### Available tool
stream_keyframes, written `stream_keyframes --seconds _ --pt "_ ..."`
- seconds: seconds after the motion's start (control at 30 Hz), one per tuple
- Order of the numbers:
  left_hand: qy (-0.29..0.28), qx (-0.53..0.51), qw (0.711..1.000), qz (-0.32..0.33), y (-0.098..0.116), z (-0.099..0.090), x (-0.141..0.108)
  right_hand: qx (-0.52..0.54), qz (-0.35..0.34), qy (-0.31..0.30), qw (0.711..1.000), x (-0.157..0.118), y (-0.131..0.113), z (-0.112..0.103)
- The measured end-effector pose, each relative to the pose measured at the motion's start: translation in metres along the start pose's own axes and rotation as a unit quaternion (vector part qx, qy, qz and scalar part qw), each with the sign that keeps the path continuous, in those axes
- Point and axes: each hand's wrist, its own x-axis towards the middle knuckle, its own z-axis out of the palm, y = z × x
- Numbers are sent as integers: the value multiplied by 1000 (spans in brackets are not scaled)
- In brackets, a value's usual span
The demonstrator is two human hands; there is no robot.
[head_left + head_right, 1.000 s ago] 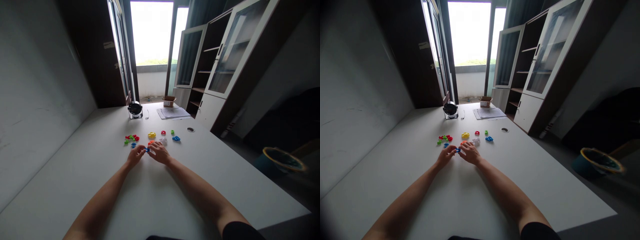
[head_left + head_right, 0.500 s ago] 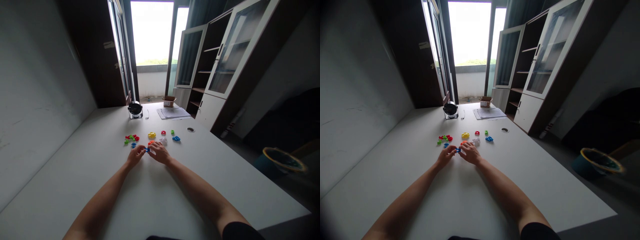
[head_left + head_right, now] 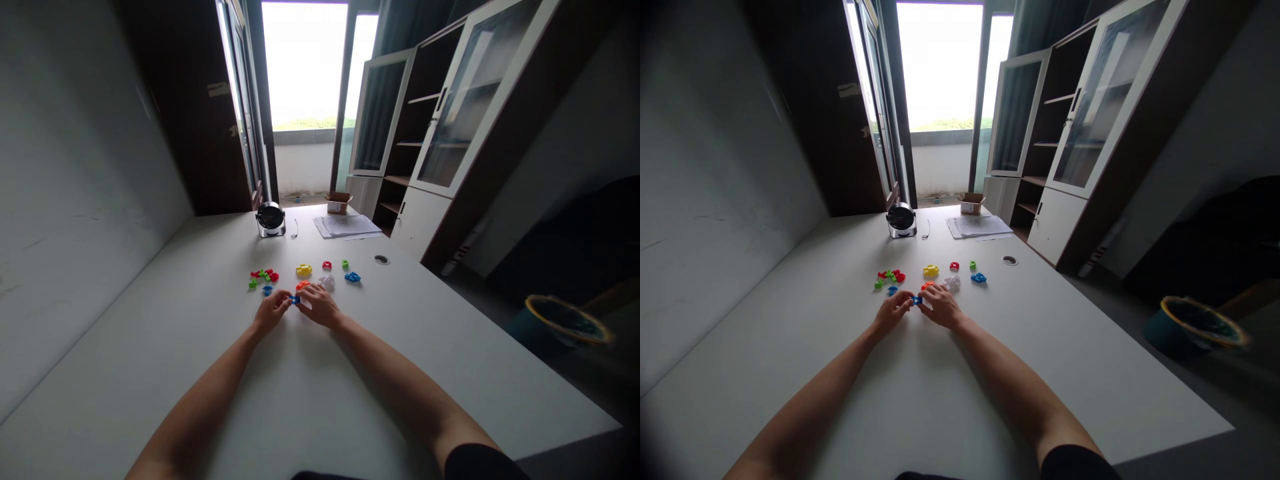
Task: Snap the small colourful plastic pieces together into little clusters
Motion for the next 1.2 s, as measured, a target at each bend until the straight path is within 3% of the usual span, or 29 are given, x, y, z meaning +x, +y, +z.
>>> stream_keyframes --seconds 1.2 --pt "-7 29 1000 2 -2 2 -1 17 17 -14 1000 -2 4 5"
